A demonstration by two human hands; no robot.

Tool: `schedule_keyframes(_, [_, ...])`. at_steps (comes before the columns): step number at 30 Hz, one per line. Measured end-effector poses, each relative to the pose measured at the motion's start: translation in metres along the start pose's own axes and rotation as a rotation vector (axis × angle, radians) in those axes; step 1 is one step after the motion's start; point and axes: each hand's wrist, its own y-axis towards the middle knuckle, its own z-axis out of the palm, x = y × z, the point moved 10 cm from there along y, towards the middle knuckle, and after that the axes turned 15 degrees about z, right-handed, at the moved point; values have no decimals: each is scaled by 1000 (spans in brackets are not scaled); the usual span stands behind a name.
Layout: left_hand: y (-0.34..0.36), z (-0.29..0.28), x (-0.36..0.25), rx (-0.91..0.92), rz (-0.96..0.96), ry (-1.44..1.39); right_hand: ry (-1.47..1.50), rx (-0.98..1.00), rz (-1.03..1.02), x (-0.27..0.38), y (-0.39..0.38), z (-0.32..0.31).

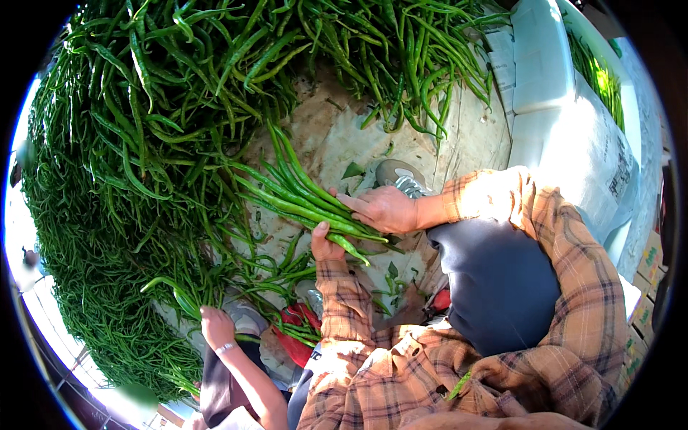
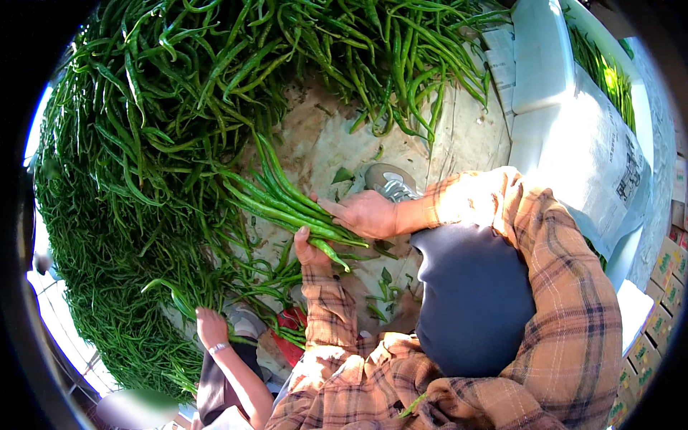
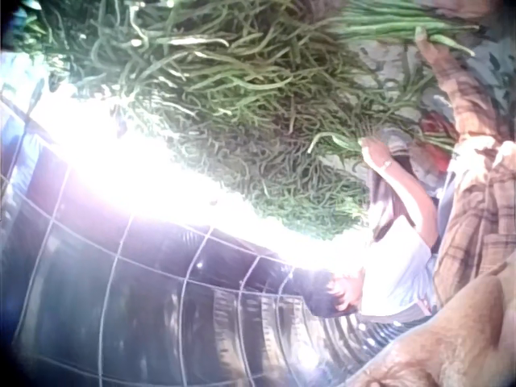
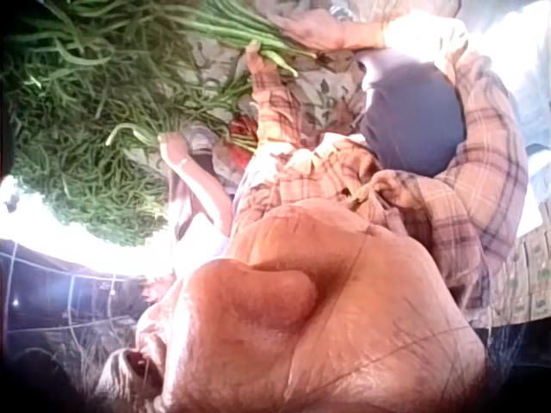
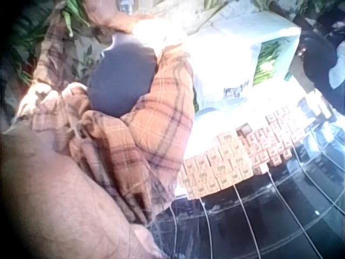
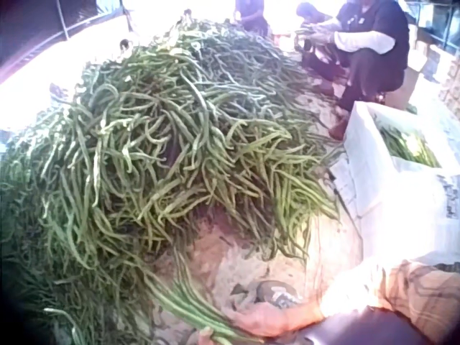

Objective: The person sits on the floor and sorts green chilies by hand, picking them from a large pile and placing them into a white container. Another person works nearby, also handling chilies.

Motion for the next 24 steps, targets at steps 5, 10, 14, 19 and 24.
schedule_keyframes(5, [4, -22, -6, 4, 33, 65, 49, -36, -67, 10, -1, -7])
schedule_keyframes(10, [5, -21, -7, 49, 24, 14, 152, -14, -34, 6, -2, -6])
schedule_keyframes(14, [9, -22, -9, 46, 44, -5, 260, -30, -18, 2, -2, -11])
schedule_keyframes(19, [12, -30, -36, 5, 140, -89, 169, -94, 0, -8, -1, -28])
schedule_keyframes(24, [11, -20, -71, 41, 334, -151, 133, -125, -77, -18, -17, -34])
